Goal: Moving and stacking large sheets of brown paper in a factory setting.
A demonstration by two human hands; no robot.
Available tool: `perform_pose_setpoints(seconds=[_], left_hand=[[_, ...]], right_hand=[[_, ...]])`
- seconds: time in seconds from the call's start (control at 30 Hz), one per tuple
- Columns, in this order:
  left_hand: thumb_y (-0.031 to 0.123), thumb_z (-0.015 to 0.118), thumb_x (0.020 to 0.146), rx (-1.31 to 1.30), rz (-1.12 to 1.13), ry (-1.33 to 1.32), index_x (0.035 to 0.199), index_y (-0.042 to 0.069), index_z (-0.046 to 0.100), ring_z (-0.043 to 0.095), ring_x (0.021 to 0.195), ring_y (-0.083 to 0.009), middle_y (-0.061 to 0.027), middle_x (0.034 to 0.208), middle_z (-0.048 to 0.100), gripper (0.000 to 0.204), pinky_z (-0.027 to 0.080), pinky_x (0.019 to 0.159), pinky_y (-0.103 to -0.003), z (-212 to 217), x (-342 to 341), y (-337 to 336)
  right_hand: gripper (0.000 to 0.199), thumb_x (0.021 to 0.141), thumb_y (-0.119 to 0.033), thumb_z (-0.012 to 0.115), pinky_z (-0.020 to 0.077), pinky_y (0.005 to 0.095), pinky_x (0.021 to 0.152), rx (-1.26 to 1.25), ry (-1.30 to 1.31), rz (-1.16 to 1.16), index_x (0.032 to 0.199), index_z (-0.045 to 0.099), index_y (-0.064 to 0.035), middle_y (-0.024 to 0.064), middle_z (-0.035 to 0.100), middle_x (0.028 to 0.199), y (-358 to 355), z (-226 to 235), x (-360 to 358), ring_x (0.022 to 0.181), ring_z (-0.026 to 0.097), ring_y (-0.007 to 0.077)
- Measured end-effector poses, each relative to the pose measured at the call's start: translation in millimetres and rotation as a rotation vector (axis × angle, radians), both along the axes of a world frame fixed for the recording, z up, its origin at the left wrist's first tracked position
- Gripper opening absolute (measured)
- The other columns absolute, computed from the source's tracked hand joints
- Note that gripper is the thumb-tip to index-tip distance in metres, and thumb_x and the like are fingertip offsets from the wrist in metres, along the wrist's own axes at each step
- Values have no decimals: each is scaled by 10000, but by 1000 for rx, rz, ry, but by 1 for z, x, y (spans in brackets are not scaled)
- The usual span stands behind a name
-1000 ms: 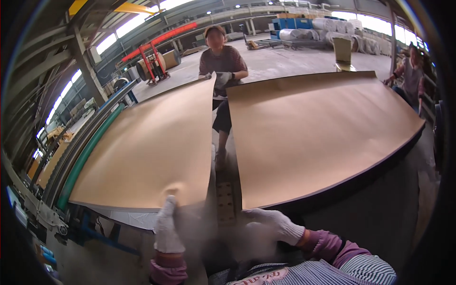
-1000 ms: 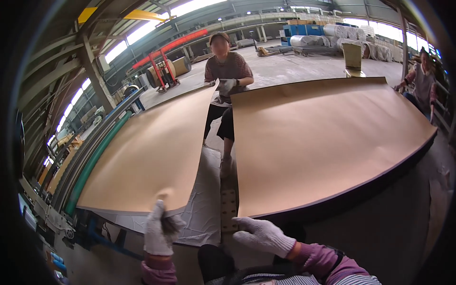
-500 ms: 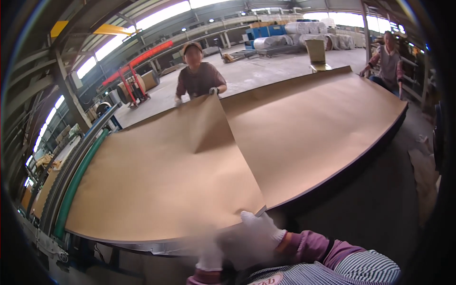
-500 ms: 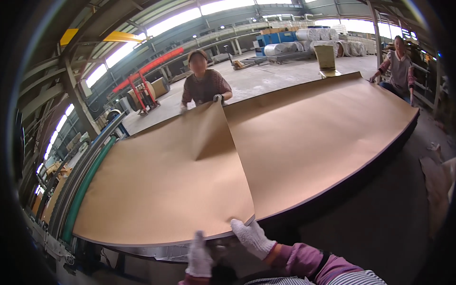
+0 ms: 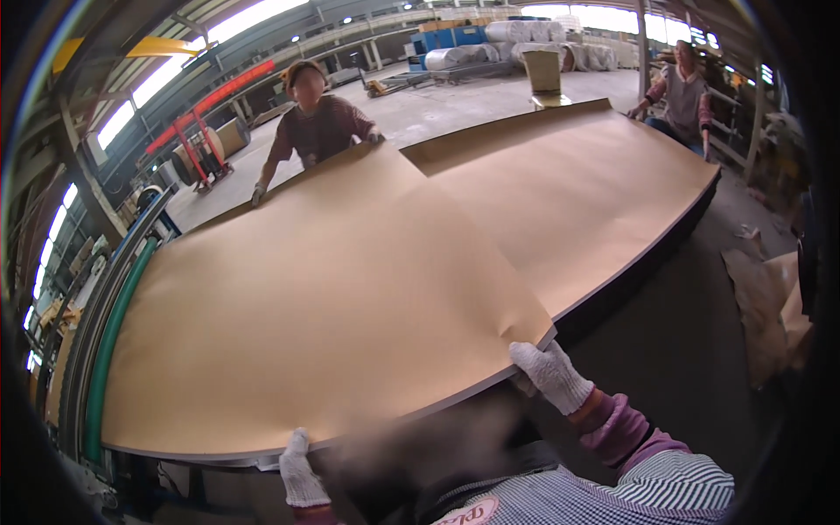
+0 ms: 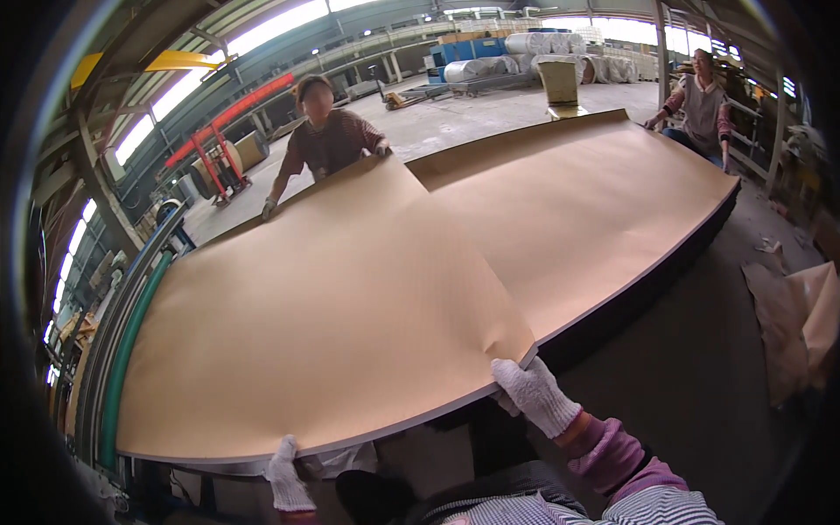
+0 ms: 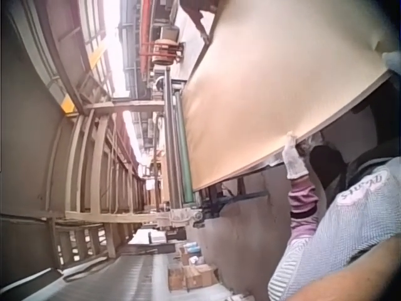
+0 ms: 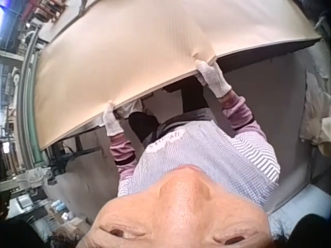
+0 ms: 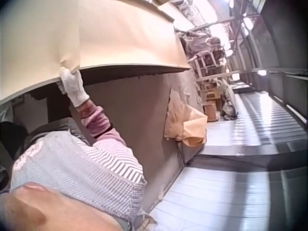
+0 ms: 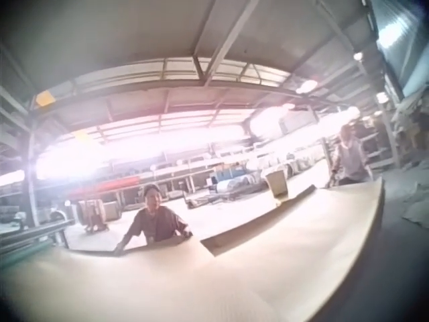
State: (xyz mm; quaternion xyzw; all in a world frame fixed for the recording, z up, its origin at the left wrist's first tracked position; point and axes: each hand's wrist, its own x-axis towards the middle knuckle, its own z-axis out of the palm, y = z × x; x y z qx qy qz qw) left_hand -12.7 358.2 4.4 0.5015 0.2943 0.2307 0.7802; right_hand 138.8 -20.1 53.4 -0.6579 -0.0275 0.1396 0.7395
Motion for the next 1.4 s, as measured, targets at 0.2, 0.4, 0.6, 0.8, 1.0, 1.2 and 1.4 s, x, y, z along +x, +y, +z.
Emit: perform_pose_setpoints(seconds=[0.2,0.4,0.6,0.8,1.0,1.2,1.4], left_hand=[[200,559,916,27,-85,280,909,64,635,581,595,-136,-71,827,653,156,506,559,-245,15,18,-74],[319,518,941,20,-167,259,802,85,614,514,491,-98,-14,680,602,289,405,432,-209,0,53,-128],[320,548,943,-303,-232,42,930,25,614,614,594,-195,-82,752,638,303,526,543,-318,18,55,-145],[420,571,886,14,168,-60,1155,99,538,603,893,-246,-97,1035,602,420,508,698,-408,-44,-8,55],[289,567,904,-82,76,45,1016,63,587,617,794,-210,-64,924,620,253,522,685,-353,-11,-20,54],[273,495,941,448,-159,45,1065,-17,579,671,773,-250,-147,977,652,326,559,637,-380,-31,6,2],[336,508,952,71,-9,-96,1036,23,608,652,715,-210,-67,870,654,340,553,629,-352,-13,8,-5]], right_hand=[[244,927,-276,524,404,254,436,-56,-41,-179,860,603,-54,21,564,668,-18,-10,6,489,506,105],[515,900,-566,529,378,227,446,124,532,308,982,630,-68,9,521,639,57,-23,-24,522,456,91],[296,932,-314,466,403,272,420,200,363,205,788,582,-83,25,565,638,68,-58,1,503,512,121],[225,873,-235,495,317,216,350,23,376,64,728,555,-73,9,529,593,17,-21,-5,416,435,76],[296,892,-335,563,329,193,368,144,225,-149,739,581,-82,1,531,585,15,-17,0,441,458,77],[342,929,-403,543,392,254,407,303,534,191,926,593,-64,41,574,676,145,-10,-59,530,546,123],[363,909,-395,483,374,264,393,126,383,201,793,566,-62,15,494,542,165,-35,-42,428,469,120]])
